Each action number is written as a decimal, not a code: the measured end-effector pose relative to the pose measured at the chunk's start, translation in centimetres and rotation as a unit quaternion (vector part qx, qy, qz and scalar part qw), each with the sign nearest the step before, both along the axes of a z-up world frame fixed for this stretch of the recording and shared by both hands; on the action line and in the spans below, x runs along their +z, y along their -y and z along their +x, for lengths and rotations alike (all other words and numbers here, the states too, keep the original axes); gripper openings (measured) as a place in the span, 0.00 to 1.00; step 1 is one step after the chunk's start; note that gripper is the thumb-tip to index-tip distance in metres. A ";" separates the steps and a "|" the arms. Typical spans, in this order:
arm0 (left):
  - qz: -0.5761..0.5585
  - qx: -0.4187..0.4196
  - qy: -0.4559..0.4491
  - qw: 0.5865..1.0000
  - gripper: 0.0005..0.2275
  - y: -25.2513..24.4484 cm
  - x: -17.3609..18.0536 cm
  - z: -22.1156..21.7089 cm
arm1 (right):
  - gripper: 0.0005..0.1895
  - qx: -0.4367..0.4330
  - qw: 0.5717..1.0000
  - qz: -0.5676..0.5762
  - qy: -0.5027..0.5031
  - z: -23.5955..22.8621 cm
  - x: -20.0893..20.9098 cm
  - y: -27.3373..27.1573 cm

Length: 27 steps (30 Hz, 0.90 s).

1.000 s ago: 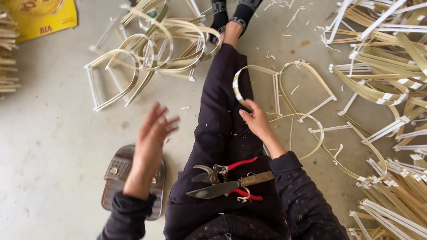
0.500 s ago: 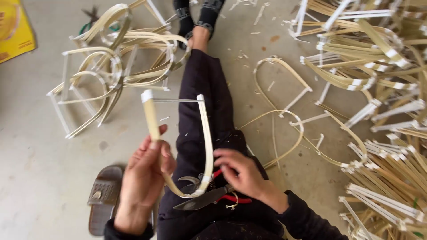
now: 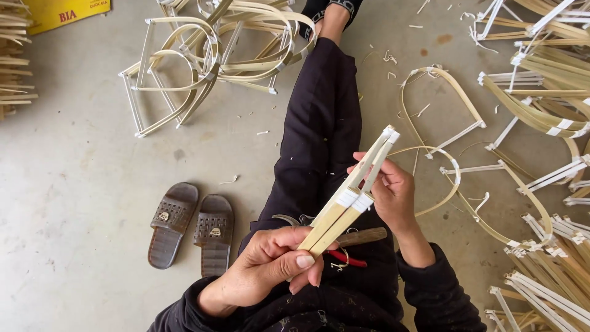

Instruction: The recorder uses various tools to assemble and trim bamboo frames for what appear to be traditional lanterns or baskets.

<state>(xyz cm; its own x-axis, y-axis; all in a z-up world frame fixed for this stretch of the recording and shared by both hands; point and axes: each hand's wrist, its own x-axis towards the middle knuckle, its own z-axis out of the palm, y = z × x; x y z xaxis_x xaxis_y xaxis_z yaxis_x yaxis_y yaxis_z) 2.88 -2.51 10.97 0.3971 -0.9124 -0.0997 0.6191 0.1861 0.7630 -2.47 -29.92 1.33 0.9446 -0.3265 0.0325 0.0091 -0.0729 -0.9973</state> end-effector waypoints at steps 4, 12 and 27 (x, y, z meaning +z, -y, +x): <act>0.007 -0.008 0.037 0.999 0.16 -1.0 0.4 1.0 | 0.15 -0.021 0.998 -0.045 0.040 -0.1 0.8 -0.6; 0.079 0.131 0.250 0.956 0.19 1.0 -2.2 3.9 | 0.14 -0.007 1.000 0.005 0.001 -2.0 2.0 -6.8; 0.057 0.229 0.016 0.972 0.18 -4.6 -11.8 0.6 | 0.45 0.321 0.820 -0.458 -0.116 -7.4 -1.3 -7.0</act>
<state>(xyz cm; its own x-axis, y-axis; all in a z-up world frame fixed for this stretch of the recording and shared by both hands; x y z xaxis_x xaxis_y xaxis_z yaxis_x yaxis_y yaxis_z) 3.50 2.07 -0.83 0.7633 -0.6229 -0.1712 0.4668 0.3487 0.8127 -9.84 -22.90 0.01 0.9276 0.3030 -0.2188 0.1574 -0.8477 -0.5066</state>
